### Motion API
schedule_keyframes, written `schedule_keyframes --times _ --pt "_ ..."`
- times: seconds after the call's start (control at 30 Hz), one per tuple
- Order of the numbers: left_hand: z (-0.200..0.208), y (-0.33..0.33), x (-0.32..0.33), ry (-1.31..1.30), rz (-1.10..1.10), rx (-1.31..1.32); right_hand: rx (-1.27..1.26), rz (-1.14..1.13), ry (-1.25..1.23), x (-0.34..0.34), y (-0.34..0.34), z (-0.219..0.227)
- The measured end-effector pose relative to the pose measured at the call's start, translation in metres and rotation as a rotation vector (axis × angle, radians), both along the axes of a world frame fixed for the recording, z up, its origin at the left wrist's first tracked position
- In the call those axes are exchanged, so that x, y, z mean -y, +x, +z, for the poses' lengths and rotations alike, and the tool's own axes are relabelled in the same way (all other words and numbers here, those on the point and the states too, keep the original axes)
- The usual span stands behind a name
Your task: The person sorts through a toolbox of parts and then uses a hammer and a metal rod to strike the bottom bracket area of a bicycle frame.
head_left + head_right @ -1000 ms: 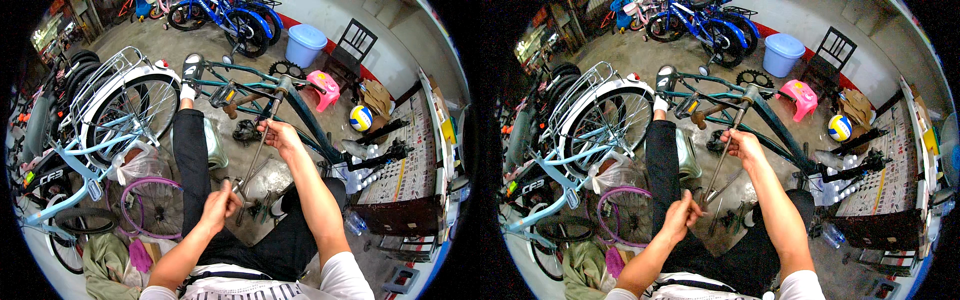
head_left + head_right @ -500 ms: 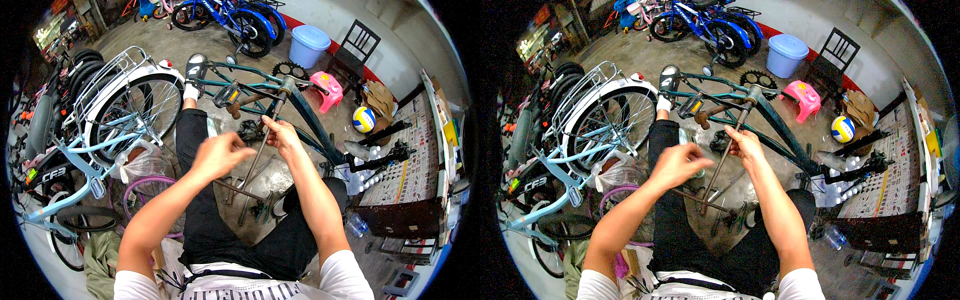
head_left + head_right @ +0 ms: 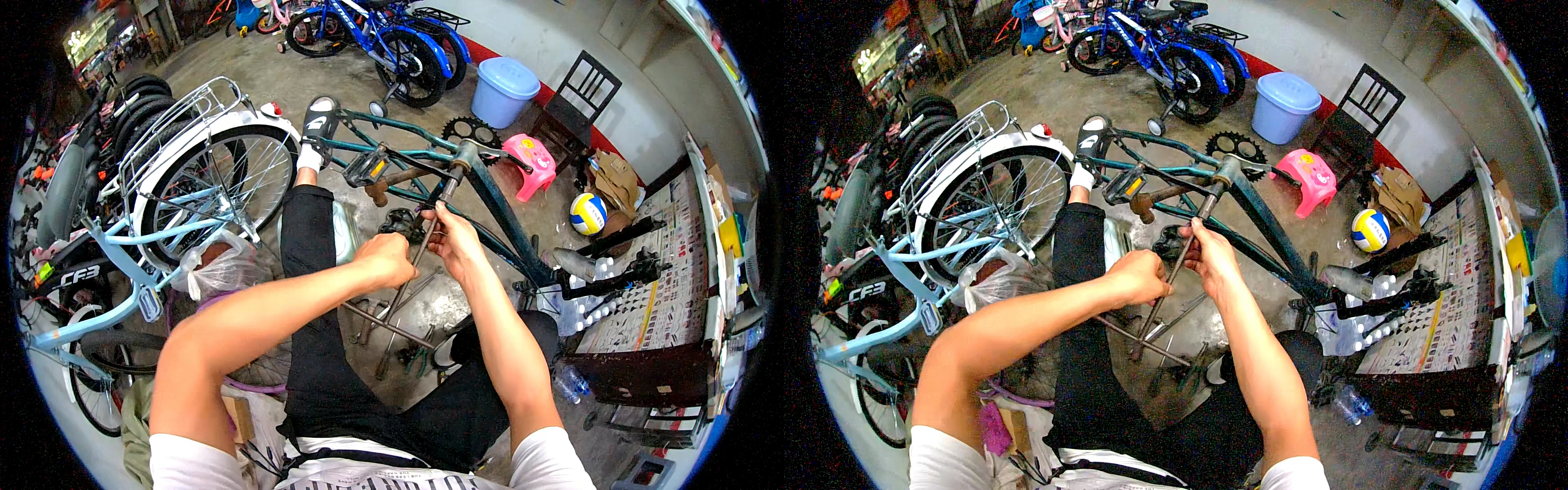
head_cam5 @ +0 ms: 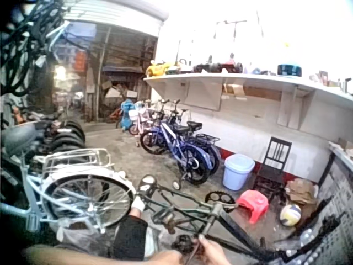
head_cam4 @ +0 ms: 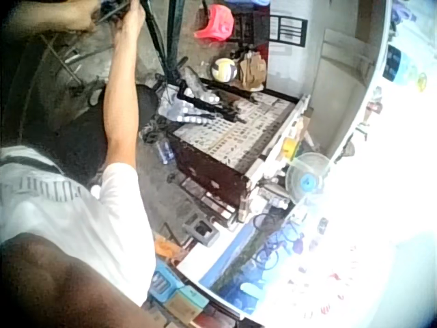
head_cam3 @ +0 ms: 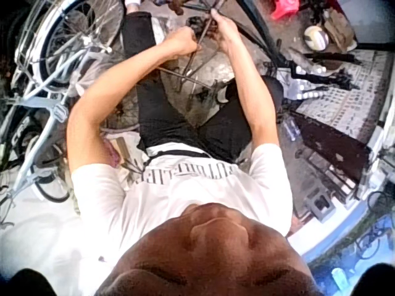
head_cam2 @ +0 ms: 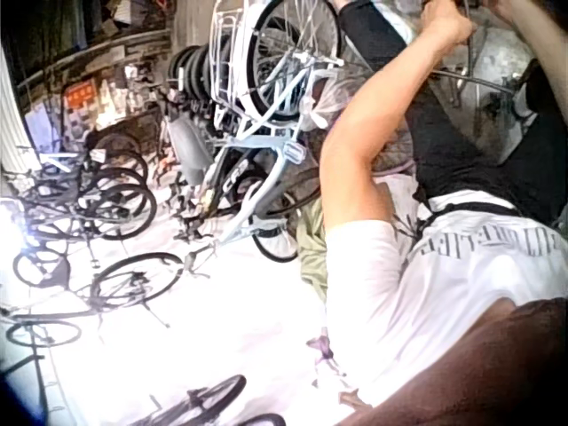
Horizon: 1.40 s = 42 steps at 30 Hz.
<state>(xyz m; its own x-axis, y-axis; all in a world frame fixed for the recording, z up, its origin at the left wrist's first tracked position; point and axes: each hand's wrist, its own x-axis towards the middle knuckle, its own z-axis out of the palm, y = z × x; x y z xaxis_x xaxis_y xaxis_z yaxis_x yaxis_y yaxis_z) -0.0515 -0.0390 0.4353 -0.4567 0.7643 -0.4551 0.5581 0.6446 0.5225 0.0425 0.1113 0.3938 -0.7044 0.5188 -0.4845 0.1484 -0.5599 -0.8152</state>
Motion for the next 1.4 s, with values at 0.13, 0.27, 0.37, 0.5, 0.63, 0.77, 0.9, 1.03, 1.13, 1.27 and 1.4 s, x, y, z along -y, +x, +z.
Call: schedule_keyframes --times 0.13,0.27,0.37,0.5,0.63,0.77,0.9,1.03,1.13,1.27,1.4 --pt "0.006 -0.012 -0.011 -0.115 0.039 0.342 -0.096 0.037 -0.018 0.005 0.006 0.011" --pt "0.020 -0.014 -0.011 -0.131 0.140 0.579 -0.069 0.023 0.028 -0.005 0.005 -0.005" --pt "0.019 -0.011 -0.005 -0.072 0.216 0.484 -0.033 -0.004 0.024 0.003 -0.003 -0.003" --pt "0.015 -0.011 -0.008 -0.036 0.218 0.303 0.004 -0.004 0.018 0.006 -0.006 0.002" --pt "0.016 -0.013 -0.012 -0.045 0.264 0.442 -0.118 0.004 -0.073 0.014 -0.001 0.017" --pt "0.033 -0.014 -0.013 -0.084 0.317 0.628 -0.070 0.029 0.014 0.003 -0.004 0.002" --pt "0.034 -0.010 -0.016 -0.083 0.242 0.539 0.025 -0.023 0.088 0.006 -0.011 -0.007" --pt "0.027 -0.009 -0.023 -0.107 0.258 0.439 -0.040 -0.029 -0.050 0.014 -0.014 0.007" --pt "0.027 -0.011 -0.023 -0.050 0.328 0.483 -0.120 -0.003 -0.123 0.011 -0.009 0.008" --pt "0.033 -0.014 -0.019 -0.008 0.308 0.573 -0.089 0.019 0.008 0.007 -0.008 0.000" --pt "0.024 -0.011 -0.013 0.000 0.256 0.584 -0.055 0.017 0.055 0.017 -0.014 0.003"
